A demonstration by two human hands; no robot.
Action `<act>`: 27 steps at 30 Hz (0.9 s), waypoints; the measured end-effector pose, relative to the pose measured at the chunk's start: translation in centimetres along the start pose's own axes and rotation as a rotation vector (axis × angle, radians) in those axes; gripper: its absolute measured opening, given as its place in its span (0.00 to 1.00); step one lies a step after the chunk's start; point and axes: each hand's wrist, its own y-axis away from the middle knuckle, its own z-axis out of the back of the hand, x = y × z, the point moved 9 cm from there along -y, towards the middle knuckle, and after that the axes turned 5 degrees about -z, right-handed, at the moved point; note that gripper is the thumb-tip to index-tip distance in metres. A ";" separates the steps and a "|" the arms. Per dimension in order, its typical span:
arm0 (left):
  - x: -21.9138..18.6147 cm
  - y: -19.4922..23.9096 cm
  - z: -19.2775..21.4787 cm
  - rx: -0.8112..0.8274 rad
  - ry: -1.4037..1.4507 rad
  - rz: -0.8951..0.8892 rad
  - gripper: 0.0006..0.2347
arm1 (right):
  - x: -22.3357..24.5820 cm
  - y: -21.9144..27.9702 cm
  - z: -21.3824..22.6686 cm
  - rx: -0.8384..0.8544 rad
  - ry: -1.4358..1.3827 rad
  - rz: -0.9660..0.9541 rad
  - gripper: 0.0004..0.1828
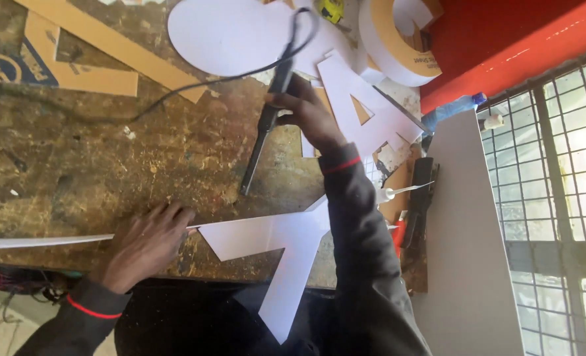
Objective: Using a heating tool to bend plastic strips and gluing them to a letter template to create a 3D sign.
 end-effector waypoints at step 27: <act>-3.9 -1.5 5.1 -0.058 -0.028 -0.010 0.18 | 4.1 13.2 -2.7 -0.388 -0.090 0.657 0.08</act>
